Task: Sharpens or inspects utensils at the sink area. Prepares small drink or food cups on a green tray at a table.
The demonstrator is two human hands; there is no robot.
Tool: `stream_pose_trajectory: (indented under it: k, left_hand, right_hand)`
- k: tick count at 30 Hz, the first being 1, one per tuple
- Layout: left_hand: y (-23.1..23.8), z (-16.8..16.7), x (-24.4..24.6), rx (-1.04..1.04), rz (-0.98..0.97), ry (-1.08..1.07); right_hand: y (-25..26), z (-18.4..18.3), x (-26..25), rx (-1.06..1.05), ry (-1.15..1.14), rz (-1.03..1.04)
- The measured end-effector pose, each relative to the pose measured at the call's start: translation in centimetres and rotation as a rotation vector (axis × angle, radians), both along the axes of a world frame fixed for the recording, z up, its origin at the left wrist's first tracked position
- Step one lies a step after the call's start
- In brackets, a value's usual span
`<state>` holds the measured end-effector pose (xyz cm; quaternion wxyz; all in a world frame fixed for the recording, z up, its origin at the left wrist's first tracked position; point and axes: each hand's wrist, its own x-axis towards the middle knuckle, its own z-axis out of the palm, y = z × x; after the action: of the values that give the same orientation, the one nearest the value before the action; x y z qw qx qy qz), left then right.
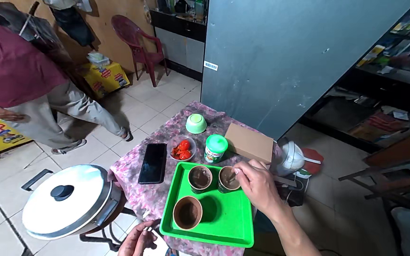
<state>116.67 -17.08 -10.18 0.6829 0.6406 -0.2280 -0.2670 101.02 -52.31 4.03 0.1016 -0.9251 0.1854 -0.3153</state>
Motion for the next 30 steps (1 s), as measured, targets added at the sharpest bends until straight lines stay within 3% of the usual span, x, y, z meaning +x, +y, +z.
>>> stream_pose_trajectory:
  k: [9,19,22,26,30]
  left_hand:
    - [-0.2,0.0,0.1,-0.016,-0.002,0.002]
    - [-0.7,0.2,0.5,0.004,-0.004,-0.014]
    - [-0.9,0.4,0.6,-0.006,-0.019,-0.015]
    - [-1.1,0.6,0.7,-0.012,-0.030,-0.023]
    - [-1.0,0.7,0.9,-0.014,-0.035,-0.016]
  right_hand:
    - [0.4,-0.3,-0.5,-0.016,0.019,-0.032]
    - [1.2,5.2,-3.9,-0.179,-0.187,-0.038]
    - [0.8,5.7,-4.5,-0.093,-0.278,-0.106]
    - [-0.7,5.1,-4.8,0.175,-0.394,-0.218]
    - [-1.5,5.9,-5.2,0.366,-0.500,-0.204]
